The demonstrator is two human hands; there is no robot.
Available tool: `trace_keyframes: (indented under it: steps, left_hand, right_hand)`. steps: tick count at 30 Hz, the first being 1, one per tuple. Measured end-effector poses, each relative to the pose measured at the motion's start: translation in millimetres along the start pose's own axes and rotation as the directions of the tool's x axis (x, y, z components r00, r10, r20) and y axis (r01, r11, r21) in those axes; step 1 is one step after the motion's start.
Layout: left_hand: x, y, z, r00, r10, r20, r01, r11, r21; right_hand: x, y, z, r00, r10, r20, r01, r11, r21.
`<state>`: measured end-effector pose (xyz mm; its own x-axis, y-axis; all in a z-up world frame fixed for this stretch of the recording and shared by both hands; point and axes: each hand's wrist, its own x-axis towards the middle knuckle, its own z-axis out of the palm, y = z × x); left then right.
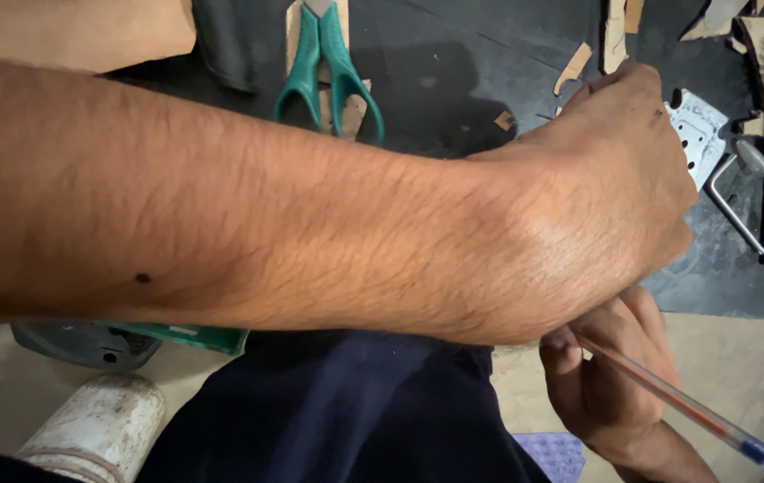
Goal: Tracing a metal component onto cardboard to create a template and checking the fit for a gasket.
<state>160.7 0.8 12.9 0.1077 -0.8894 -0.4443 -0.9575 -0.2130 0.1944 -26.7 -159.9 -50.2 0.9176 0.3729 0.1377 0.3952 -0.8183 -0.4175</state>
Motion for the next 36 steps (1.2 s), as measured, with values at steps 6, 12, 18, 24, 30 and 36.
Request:
trace_keyframes:
  steps: [6,12,18,24,30,36]
  left_hand:
    - [-2.5,0.1,-1.2,1.0,0.007,-0.01,-0.007,1.0,-0.008]
    - [-7.7,-0.6,-6.3,1.0,0.026,0.015,-0.026,1.0,-0.002]
    - [-0.4,0.5,-6.4,1.0,0.015,0.012,-0.015,1.0,-0.001]
    - [-0.6,1.6,-6.6,1.0,0.015,0.008,-0.016,1.0,0.012]
    - [-18.6,2.0,-11.2,1.0,0.025,0.007,-0.025,0.997,0.067]
    - [-16.2,4.0,-7.0,0.999,0.012,-0.034,-0.009,0.996,0.083]
  right_hand:
    - [1.2,-0.4,-3.4,1.0,0.001,0.0,-0.001,0.999,0.043]
    - [-6.6,5.5,-3.5,0.998,0.066,0.008,-0.066,0.998,-0.004]
    - [-4.7,6.4,-5.8,0.994,0.108,0.01,-0.108,0.994,0.009]
    - [-5.8,12.7,-5.0,0.992,0.127,-0.02,-0.127,0.992,-0.014]
    - [1.5,10.3,-10.5,0.993,0.115,-0.039,-0.114,0.993,0.014]
    - [-0.5,9.4,-10.9,0.995,0.099,-0.022,-0.098,0.994,0.058]
